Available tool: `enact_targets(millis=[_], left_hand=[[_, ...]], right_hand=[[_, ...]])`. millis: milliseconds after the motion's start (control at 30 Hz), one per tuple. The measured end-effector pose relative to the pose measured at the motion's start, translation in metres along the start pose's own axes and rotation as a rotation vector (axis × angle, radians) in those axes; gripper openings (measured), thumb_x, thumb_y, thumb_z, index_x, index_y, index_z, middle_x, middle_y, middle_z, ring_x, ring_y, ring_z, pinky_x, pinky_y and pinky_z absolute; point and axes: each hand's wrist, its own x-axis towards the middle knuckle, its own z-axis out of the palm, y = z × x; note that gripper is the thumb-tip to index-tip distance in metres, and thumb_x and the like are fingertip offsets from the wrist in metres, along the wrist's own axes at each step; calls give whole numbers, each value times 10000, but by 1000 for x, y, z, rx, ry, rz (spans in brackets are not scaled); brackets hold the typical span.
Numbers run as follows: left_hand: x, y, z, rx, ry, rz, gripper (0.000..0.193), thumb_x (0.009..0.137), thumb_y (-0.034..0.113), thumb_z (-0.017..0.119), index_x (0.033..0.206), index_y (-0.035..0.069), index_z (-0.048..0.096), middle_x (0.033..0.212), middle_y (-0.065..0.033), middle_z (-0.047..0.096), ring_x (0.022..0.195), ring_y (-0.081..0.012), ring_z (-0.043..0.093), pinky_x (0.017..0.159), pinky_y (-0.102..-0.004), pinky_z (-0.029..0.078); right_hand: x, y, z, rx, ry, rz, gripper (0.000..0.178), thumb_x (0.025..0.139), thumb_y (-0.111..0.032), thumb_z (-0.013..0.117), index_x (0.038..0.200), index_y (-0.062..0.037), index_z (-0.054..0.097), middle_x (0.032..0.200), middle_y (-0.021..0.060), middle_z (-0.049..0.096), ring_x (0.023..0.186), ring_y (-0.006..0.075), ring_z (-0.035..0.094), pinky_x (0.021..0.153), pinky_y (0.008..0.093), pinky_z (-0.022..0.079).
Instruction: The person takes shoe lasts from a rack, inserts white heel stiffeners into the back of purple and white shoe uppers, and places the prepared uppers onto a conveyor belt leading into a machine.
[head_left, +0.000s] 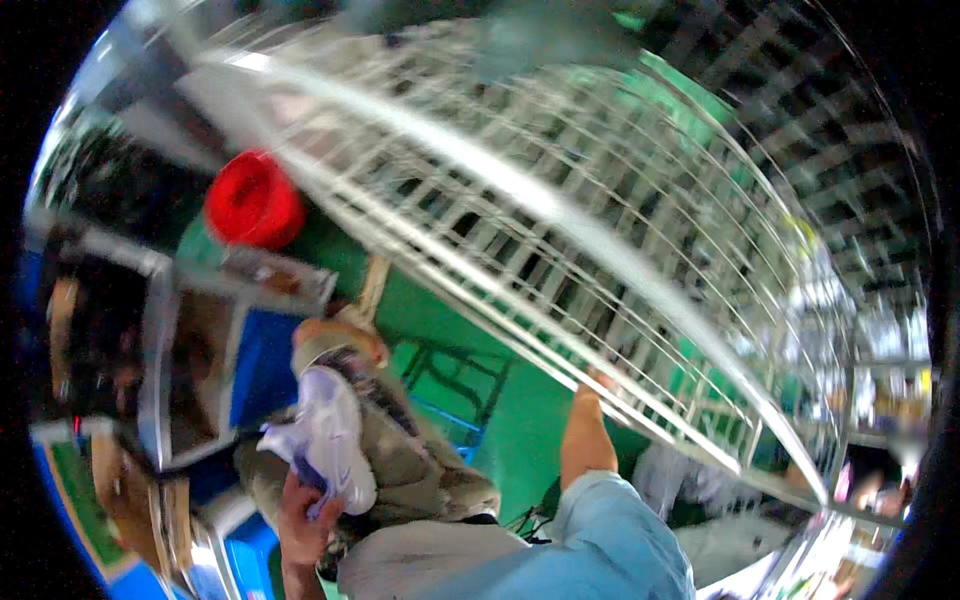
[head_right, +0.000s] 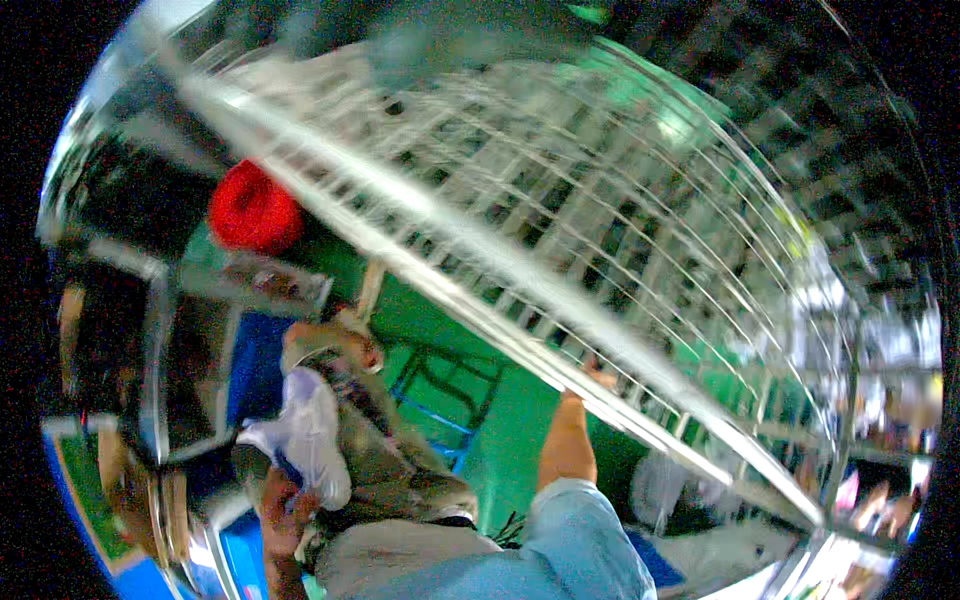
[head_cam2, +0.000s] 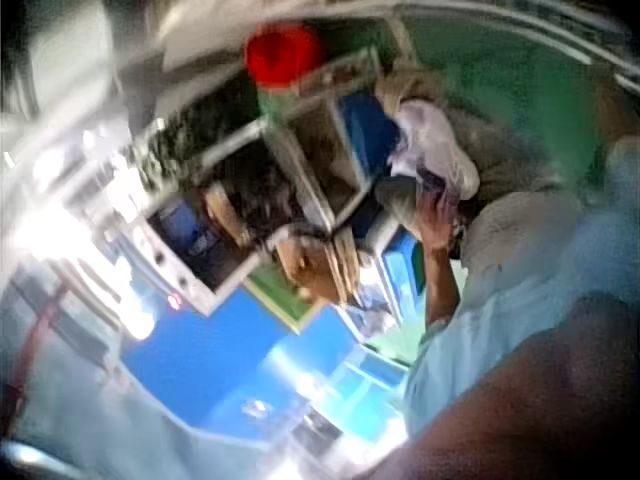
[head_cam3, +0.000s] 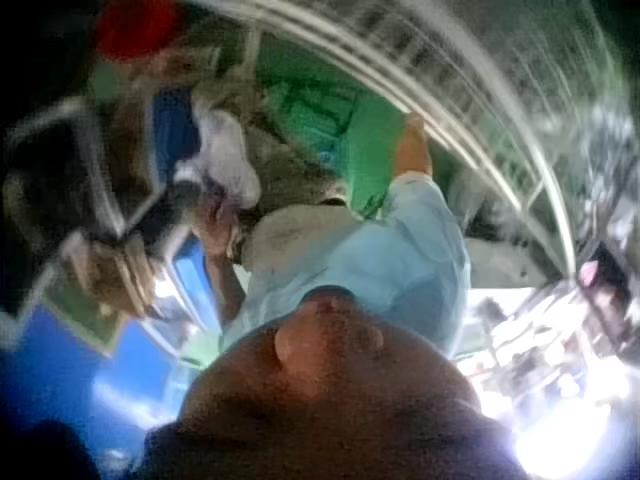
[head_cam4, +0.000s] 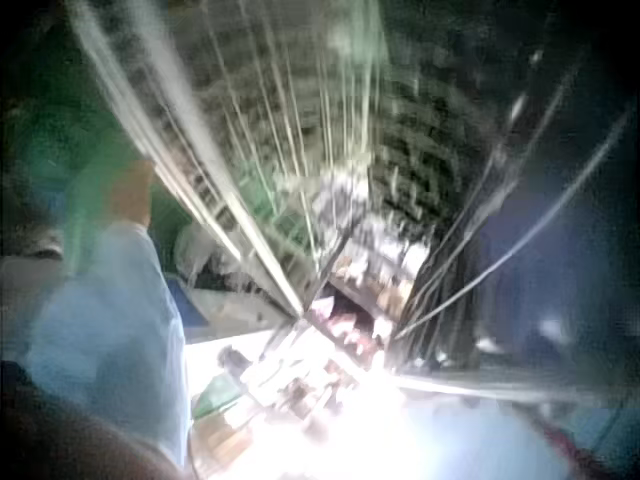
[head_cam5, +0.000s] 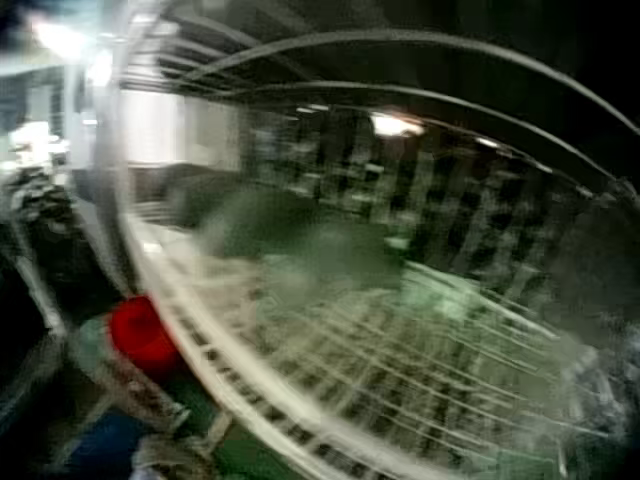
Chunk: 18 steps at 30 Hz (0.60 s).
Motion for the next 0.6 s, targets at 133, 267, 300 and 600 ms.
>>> enact_targets(millis=[133,267,300,600], left_hand=[[-54,5,-70,-318,175,-157,278,747,168,773,704,-39,593,1079,-166,639,1013,-261,601,909,-366,451],[-179,-67,-147,-636,744,-69,310,792,263,775,885,3,635,1244,-186,598,1095,-285,581,971,-417,438],[-222,-81,-153,-660,922,-42,331,801,275,771,941,8,633,1302,-195,572,1135,-294,565,993,-429,430],[-266,-157,-290,500,868,-864,467,894,438,632,1200,89,677,1359,-174,564,1317,-369,460,1153,-415,279]], right_hand=[[-44,-1,8,-340,-304,-99,327,949,-197,587,1227,-23,581,1185,132,572,1030,214,580,877,351,513],[-136,-2,45,-604,-617,-235,325,952,-202,590,1223,-22,592,1181,133,587,1028,221,590,874,357,516],[-158,-2,51,-675,-709,-275,325,953,-203,590,1222,-22,595,1180,133,591,1027,222,592,874,359,517],[-357,-41,140,-998,-1197,-769,322,958,-214,596,1215,-21,620,1173,135,624,1022,238,614,868,374,522]])
